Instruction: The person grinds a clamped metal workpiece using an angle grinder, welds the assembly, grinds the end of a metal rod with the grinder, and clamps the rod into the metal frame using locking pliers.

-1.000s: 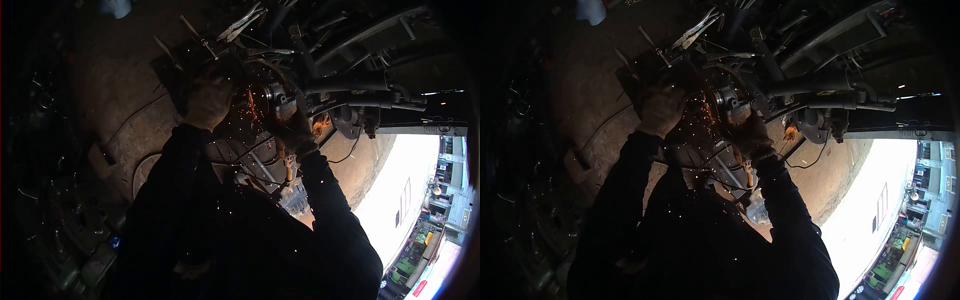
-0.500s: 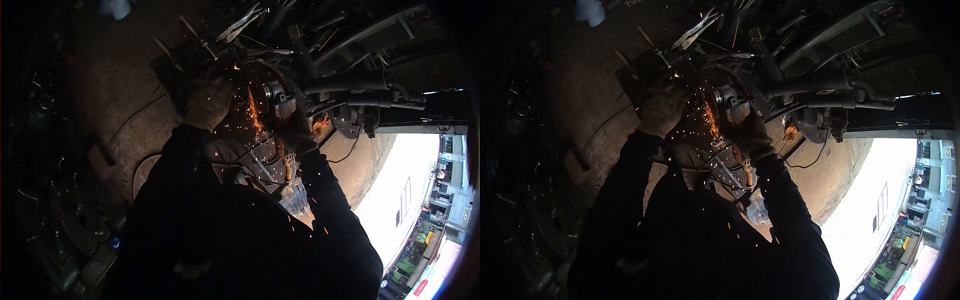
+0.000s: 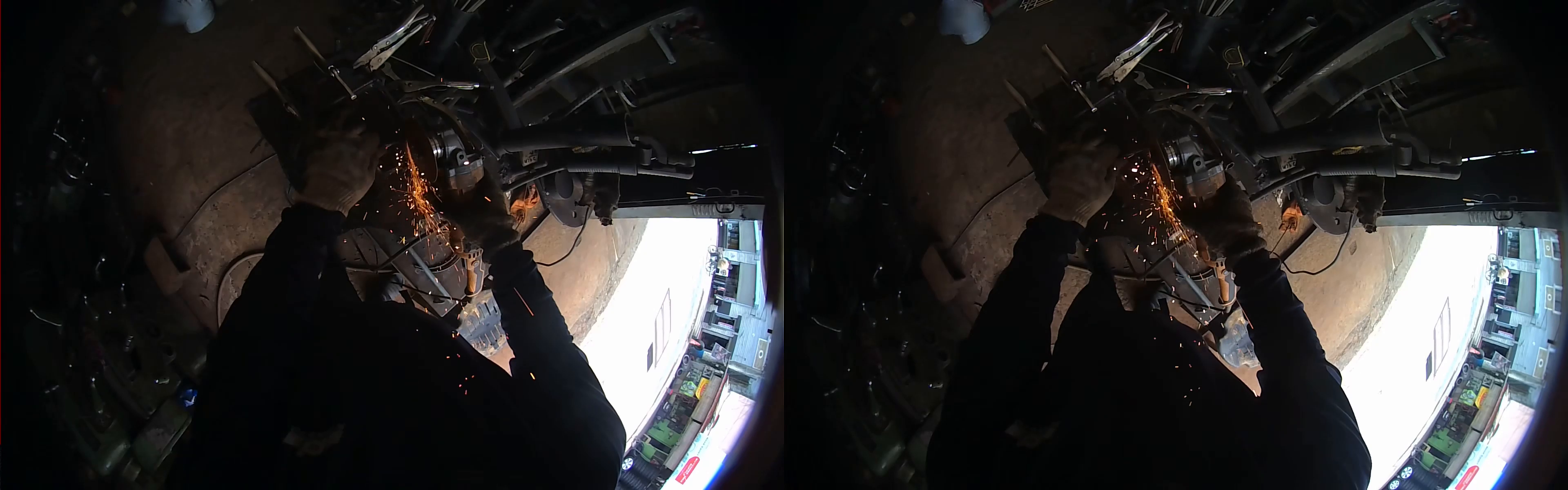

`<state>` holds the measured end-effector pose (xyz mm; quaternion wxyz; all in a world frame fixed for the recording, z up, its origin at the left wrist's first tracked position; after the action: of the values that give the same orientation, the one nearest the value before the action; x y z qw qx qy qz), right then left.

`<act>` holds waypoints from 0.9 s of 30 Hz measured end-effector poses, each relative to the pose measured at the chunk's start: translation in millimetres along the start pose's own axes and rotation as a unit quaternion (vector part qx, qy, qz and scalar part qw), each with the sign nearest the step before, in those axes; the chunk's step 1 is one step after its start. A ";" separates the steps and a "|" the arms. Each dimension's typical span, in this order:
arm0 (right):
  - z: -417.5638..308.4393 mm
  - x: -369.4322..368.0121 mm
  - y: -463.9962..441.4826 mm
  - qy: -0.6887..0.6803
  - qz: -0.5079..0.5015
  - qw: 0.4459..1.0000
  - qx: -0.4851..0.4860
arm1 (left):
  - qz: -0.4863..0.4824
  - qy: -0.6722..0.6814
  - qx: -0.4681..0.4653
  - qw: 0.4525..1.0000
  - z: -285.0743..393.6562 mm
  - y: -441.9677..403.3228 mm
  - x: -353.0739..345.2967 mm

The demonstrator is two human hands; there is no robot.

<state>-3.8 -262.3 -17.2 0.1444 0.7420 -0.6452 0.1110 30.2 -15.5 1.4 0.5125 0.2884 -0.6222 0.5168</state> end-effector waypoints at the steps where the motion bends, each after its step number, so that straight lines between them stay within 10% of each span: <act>1: 0.8 0.3 0.5 -0.001 0.001 1.000 0.002 | 0.014 0.007 -0.002 1.000 0.1 -0.5 -1.0; 20: -1.3 -4.6 6.0 -0.138 -0.003 0.990 -0.041 | 0.004 0.016 -0.005 1.000 1.5 -6.9 12.8; 22: -9.2 2.2 7.9 0.104 0.047 0.993 0.030 | -0.005 0.003 -0.003 1.000 3.2 -6.7 12.9; 27: 18.0 3.1 -1.2 0.001 0.018 1.000 -0.022 | 0.040 0.000 -0.018 0.999 2.8 -5.0 6.9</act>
<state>-2.6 -271.4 -33.0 0.1590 0.7270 -0.6604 0.0998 31.6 -18.4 9.7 0.4968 0.2544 -0.6420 0.5257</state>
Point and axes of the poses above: each hand's wrist, its own y-axis away from the middle knuckle, its own x-axis out of the back of the hand, z = x × y, the point moved 4 cm from there along -y, towards the middle knuckle, and after that the axes turned 7 degrees about -y, right-handed, at the moved point
